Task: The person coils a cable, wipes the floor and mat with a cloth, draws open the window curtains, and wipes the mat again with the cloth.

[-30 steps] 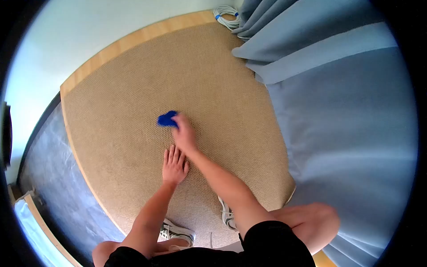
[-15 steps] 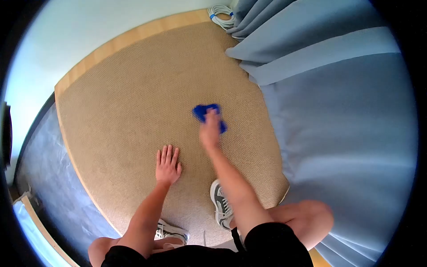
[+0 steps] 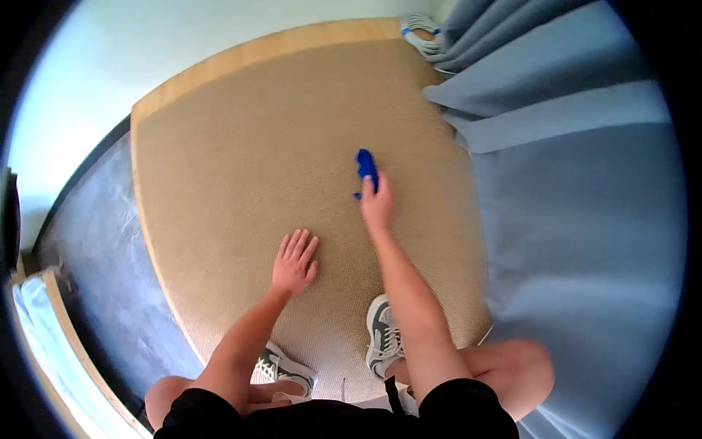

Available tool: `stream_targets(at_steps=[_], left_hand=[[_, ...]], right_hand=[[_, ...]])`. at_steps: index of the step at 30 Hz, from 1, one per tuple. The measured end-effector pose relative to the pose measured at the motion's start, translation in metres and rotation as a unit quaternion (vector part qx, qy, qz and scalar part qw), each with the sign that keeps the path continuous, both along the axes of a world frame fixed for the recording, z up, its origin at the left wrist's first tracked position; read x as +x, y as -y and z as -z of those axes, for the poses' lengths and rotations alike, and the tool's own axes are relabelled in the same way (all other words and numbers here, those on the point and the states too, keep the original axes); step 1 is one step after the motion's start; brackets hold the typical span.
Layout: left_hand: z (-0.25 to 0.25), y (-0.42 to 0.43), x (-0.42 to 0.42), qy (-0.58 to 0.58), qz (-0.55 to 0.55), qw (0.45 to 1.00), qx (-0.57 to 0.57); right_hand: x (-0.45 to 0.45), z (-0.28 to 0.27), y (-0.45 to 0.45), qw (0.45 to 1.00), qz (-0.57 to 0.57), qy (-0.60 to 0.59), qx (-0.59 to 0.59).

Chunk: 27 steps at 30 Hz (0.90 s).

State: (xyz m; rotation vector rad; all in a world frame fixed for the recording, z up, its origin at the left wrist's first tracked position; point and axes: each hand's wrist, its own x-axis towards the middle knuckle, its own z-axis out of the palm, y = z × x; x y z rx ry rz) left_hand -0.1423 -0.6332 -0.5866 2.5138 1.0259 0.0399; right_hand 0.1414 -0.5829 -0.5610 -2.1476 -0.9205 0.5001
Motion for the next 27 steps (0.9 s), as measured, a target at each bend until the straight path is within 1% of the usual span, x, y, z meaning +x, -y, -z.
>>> stream_targets(at_steps=[1, 2, 3, 4, 5, 7, 8, 9, 11, 13, 15, 17, 19, 21, 22, 23, 25, 26, 27], left_hand=[[0.0, 0.0, -0.013, -0.009, -0.012, 1.0, -0.004], [0.0, -0.004, -0.027, -0.021, -0.032, 0.999, 0.003], [0.002, -0.007, -0.04, -0.032, -0.051, 0.998, 0.01], [0.009, -0.009, -0.05, -0.073, -0.044, 0.996, 0.014], [0.009, -0.012, -0.053, -0.077, -0.05, 0.996, 0.014], [0.011, -0.015, -0.053, -0.093, -0.026, 0.995, 0.002], [0.007, -0.016, -0.052, -0.11, -0.024, 0.994, -0.013], [0.007, -0.016, -0.053, -0.119, -0.034, 0.992, -0.021], [0.011, -0.017, -0.054, -0.088, -0.027, 0.996, -0.02], [0.009, -0.02, -0.052, -0.087, -0.031, 0.996, -0.021], [0.01, -0.018, -0.055, -0.078, -0.021, 0.997, -0.02], [0.012, -0.013, -0.059, -0.073, -0.02, 0.997, -0.022], [0.015, -0.018, -0.058, -0.065, -0.022, 0.998, -0.013], [0.012, -0.017, -0.059, -0.042, -0.024, 0.999, -0.012], [0.009, -0.018, -0.059, -0.018, -0.021, 1.0, -0.007], [0.005, -0.016, -0.059, -0.015, -0.026, 1.0, -0.003], [0.001, -0.019, -0.064, -0.097, 0.024, 0.995, -0.032], [0.03, -0.008, -0.075, -0.022, 0.034, 0.999, -0.024], [0.029, -0.008, -0.079, -0.017, 0.035, 0.999, -0.015]], right_hand=[[0.012, 0.02, 0.003, 0.991, -0.043, 0.128, 0.012], [0.014, 0.03, 0.006, 0.991, -0.052, 0.122, 0.011], [0.015, 0.036, 0.006, 0.974, -0.114, 0.194, -0.021], [0.016, 0.043, 0.005, 0.947, -0.174, 0.266, -0.05], [0.015, 0.045, 0.003, 0.947, -0.18, 0.263, -0.048], [0.012, 0.054, -0.002, 0.959, -0.14, 0.224, -0.1], [0.016, 0.063, -0.002, 0.965, -0.147, 0.205, -0.07], [0.016, 0.067, -0.003, 0.965, -0.16, 0.196, -0.073], [0.017, 0.072, -0.001, 0.963, -0.146, 0.222, -0.045], [0.016, 0.066, -0.006, 0.964, -0.153, 0.212, -0.049], [0.012, 0.065, -0.005, 0.972, -0.122, 0.19, -0.065], [-0.003, 0.058, -0.005, 0.974, -0.113, 0.19, -0.052], [-0.033, 0.051, -0.013, 0.989, -0.05, 0.131, -0.051], [-0.078, 0.066, -0.016, 0.978, -0.096, 0.182, 0.009], [-0.105, 0.074, -0.024, 0.974, -0.119, 0.188, 0.029], [-0.141, 0.071, -0.03, 0.972, -0.145, 0.179, 0.04], [-0.212, 0.06, -0.042, 0.967, -0.2, 0.144, 0.056], [-0.248, 0.061, -0.043, 0.961, -0.234, 0.131, 0.072], [-0.277, 0.063, -0.046, 0.951, -0.27, 0.121, 0.089]])
